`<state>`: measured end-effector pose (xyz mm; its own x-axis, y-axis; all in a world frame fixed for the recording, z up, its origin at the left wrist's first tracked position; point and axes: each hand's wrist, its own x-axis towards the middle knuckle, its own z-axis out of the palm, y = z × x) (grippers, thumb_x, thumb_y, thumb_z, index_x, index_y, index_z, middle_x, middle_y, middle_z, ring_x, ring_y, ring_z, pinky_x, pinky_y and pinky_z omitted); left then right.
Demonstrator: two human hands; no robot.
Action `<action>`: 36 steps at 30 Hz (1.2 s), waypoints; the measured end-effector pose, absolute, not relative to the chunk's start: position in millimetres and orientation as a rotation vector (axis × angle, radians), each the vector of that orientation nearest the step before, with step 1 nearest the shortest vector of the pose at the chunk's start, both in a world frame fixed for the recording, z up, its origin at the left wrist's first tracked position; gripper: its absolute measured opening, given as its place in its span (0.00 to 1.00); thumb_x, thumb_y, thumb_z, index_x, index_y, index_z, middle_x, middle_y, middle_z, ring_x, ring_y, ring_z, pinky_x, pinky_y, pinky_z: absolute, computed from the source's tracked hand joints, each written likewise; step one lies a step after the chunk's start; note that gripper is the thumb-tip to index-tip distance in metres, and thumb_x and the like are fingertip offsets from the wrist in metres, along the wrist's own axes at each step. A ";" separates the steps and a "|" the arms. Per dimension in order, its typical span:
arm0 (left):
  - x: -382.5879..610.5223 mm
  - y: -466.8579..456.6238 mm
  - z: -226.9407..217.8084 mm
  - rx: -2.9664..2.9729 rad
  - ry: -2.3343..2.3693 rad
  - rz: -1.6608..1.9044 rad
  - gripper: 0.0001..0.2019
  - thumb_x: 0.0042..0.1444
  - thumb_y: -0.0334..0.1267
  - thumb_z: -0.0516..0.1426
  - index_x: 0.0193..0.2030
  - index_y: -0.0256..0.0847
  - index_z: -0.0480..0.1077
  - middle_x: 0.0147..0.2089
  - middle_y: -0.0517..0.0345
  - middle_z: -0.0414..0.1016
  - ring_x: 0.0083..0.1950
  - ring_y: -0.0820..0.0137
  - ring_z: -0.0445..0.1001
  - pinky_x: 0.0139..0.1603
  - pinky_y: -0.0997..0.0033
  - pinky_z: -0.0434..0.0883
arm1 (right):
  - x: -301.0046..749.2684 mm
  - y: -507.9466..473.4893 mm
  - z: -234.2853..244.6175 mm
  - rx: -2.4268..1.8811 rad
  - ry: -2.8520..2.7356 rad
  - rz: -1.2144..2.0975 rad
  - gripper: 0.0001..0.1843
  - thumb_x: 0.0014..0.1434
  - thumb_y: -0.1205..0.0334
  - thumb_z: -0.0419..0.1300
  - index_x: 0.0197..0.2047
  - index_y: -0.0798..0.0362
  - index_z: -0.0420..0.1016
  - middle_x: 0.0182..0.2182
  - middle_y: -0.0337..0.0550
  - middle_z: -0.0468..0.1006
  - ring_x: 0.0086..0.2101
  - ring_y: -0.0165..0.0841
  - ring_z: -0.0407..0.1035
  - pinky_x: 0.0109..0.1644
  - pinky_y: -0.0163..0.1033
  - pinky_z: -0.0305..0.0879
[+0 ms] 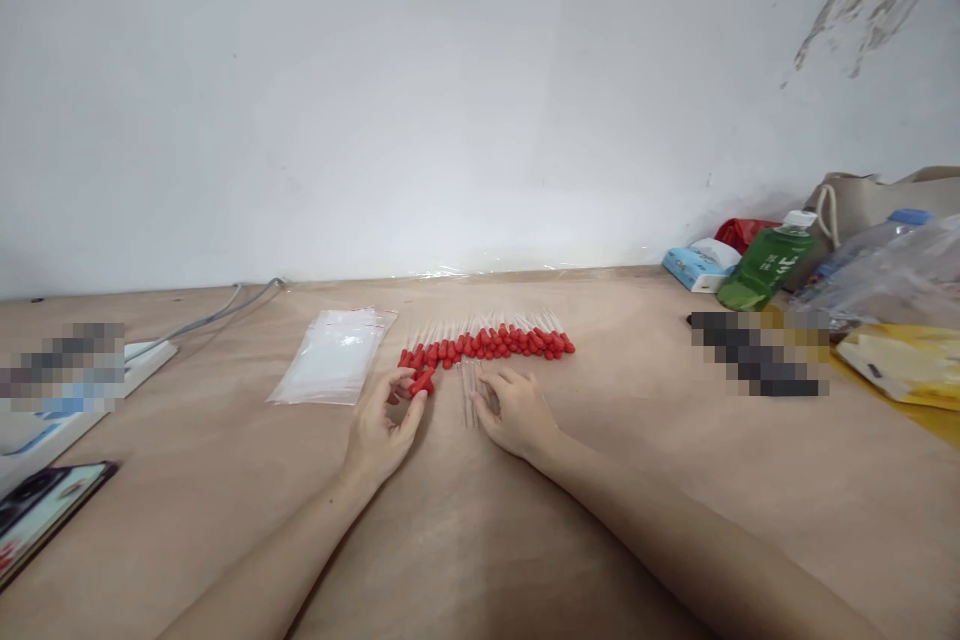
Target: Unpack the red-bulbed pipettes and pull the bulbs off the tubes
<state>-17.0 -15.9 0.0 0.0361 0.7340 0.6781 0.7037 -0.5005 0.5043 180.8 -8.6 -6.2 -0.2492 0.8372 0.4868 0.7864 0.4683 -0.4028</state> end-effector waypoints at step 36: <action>62.5 65.3 34.2 2.818 1.560 0.642 0.08 0.55 0.35 0.51 0.34 0.41 0.71 0.35 0.55 0.74 0.38 0.66 0.71 0.44 0.66 0.62 | 280.0 -3.2 -3.5 -1.741 -1.692 0.346 0.12 0.47 0.55 0.57 0.35 0.49 0.73 0.33 0.40 0.75 0.34 0.32 0.68 0.37 0.36 0.59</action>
<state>62.5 65.3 34.2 0.4748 0.7832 0.4015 0.8389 -0.5407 0.0626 280.0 -3.2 -3.5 0.1214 0.9576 0.2613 0.7782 0.0716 -0.6239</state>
